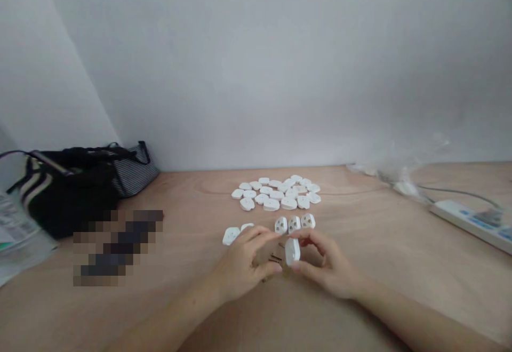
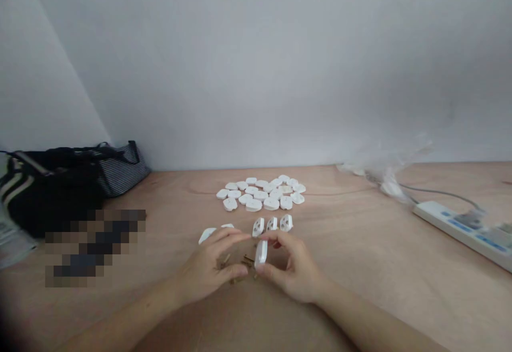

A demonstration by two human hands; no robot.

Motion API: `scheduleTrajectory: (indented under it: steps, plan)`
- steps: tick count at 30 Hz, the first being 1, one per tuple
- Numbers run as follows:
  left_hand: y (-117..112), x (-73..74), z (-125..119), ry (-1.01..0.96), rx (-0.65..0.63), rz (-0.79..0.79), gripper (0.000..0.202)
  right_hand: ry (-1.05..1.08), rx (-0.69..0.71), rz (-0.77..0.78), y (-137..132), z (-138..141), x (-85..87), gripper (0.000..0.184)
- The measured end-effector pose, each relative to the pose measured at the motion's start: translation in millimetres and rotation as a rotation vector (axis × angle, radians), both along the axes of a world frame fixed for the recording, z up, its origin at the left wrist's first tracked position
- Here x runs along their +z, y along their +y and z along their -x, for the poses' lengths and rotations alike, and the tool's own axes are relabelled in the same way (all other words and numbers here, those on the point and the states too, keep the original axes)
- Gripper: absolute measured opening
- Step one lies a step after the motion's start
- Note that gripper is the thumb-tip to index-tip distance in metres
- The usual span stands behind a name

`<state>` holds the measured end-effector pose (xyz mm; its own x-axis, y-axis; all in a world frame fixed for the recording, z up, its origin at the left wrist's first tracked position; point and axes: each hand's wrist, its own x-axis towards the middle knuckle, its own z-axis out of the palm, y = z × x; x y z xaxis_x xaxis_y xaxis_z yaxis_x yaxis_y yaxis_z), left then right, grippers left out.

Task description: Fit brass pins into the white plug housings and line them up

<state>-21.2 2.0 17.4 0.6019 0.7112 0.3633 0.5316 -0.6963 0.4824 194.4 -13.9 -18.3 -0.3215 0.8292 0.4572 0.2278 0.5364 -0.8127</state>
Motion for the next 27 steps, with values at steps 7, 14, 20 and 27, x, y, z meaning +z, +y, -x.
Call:
scheduleTrajectory:
  steps: [7, 14, 20, 27]
  plan:
    - [-1.2, -3.9, -12.7, -0.063, -0.106, 0.157, 0.050, 0.262, 0.256, 0.234, -4.8, 10.8, 0.6, 0.030]
    - [5.4, -5.0, -9.0, -0.017, -0.018, 0.093, 0.041, 0.161, 0.254, 0.187, -3.7, 5.5, -0.2, 0.034]
    - [46.1, -8.9, 0.9, 0.110, 0.153, -0.030, 0.048, -0.152, -0.108, -0.107, -1.2, -8.4, 1.2, 0.028]
    - [65.8, -11.9, 7.3, 0.224, 0.136, -0.025, 0.056, -0.160, -0.034, -0.140, -2.3, -8.9, 0.8, 0.027]
